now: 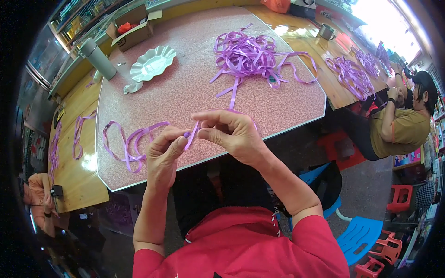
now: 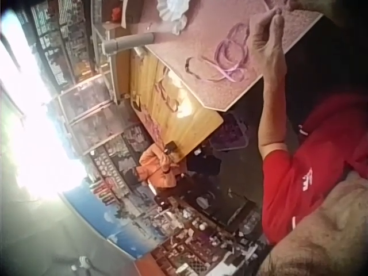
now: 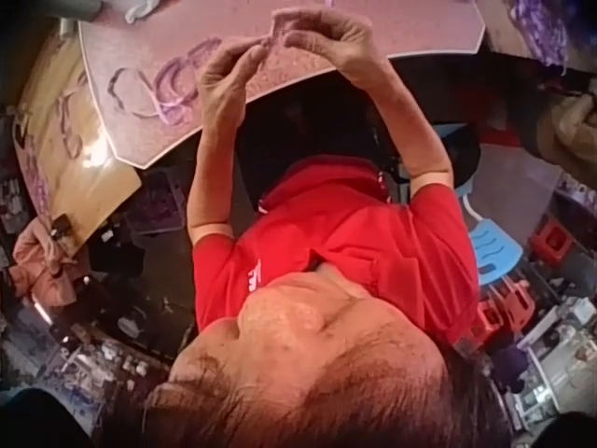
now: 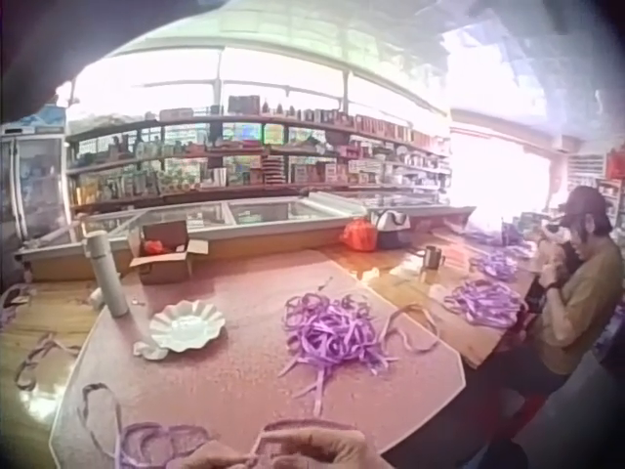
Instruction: Assembling small loops from purple ribbons at a workshop table.
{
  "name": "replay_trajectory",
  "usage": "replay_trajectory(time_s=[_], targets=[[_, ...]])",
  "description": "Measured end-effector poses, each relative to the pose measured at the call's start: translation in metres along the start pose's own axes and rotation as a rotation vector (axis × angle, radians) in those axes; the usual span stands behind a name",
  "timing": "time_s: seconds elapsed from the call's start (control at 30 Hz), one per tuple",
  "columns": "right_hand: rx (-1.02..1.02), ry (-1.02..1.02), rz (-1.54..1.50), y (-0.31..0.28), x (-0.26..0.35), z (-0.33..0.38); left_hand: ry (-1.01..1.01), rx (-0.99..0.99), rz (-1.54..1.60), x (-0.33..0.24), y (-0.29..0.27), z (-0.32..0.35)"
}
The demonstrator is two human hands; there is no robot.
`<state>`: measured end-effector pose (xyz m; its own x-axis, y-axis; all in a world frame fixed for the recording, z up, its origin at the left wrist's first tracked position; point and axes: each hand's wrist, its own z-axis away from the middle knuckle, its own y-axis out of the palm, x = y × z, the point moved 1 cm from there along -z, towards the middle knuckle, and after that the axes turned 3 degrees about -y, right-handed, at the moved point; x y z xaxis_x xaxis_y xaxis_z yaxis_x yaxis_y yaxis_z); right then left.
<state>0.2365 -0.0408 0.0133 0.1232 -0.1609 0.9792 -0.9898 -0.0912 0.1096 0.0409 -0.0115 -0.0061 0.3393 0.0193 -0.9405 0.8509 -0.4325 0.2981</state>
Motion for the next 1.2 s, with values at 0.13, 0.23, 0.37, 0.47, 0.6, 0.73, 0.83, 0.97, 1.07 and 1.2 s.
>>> replay_trajectory(time_s=[0.13, 0.23, 0.37, 0.47, 0.6, 0.73, 0.83, 0.97, 1.07, 1.2], targets=[[0.002, 0.056, -0.186, 0.0, 0.003, 0.0, -0.056, 0.037, 0.063, 0.0, 0.001, 0.0], [0.061, 0.044, -0.139, 0.0, -0.004, 0.0, -0.023, 0.054, 0.064, 0.004, 0.001, 0.0], [0.064, -0.041, -0.063, 0.0, -0.008, -0.001, -0.02, 0.061, 0.025, 0.0, -0.001, 0.0], [0.087, -0.103, 0.008, 0.0, -0.006, -0.001, -0.031, 0.054, -0.055, -0.003, -0.001, 0.002], [0.127, -0.135, 0.068, 0.0, -0.002, 0.0, -0.022, 0.071, -0.082, -0.005, -0.001, 0.0], [0.119, -0.123, 0.088, 0.002, 0.002, 0.002, -0.001, 0.093, -0.116, -0.007, 0.0, 0.0], [0.122, -0.16, 0.099, 0.002, 0.004, 0.002, 0.016, 0.091, -0.159, -0.008, 0.0, 0.0], [0.126, -0.287, 0.258, 0.003, 0.007, 0.001, 0.014, 0.081, -0.291, -0.014, 0.001, -0.001], [0.109, -0.248, 0.233, 0.005, 0.007, 0.001, 0.015, 0.07, -0.337, -0.016, 0.001, -0.001], [0.095, -0.044, 0.087, 0.002, 0.002, 0.003, 0.103, 0.078, -0.48, -0.019, 0.003, 0.0]])
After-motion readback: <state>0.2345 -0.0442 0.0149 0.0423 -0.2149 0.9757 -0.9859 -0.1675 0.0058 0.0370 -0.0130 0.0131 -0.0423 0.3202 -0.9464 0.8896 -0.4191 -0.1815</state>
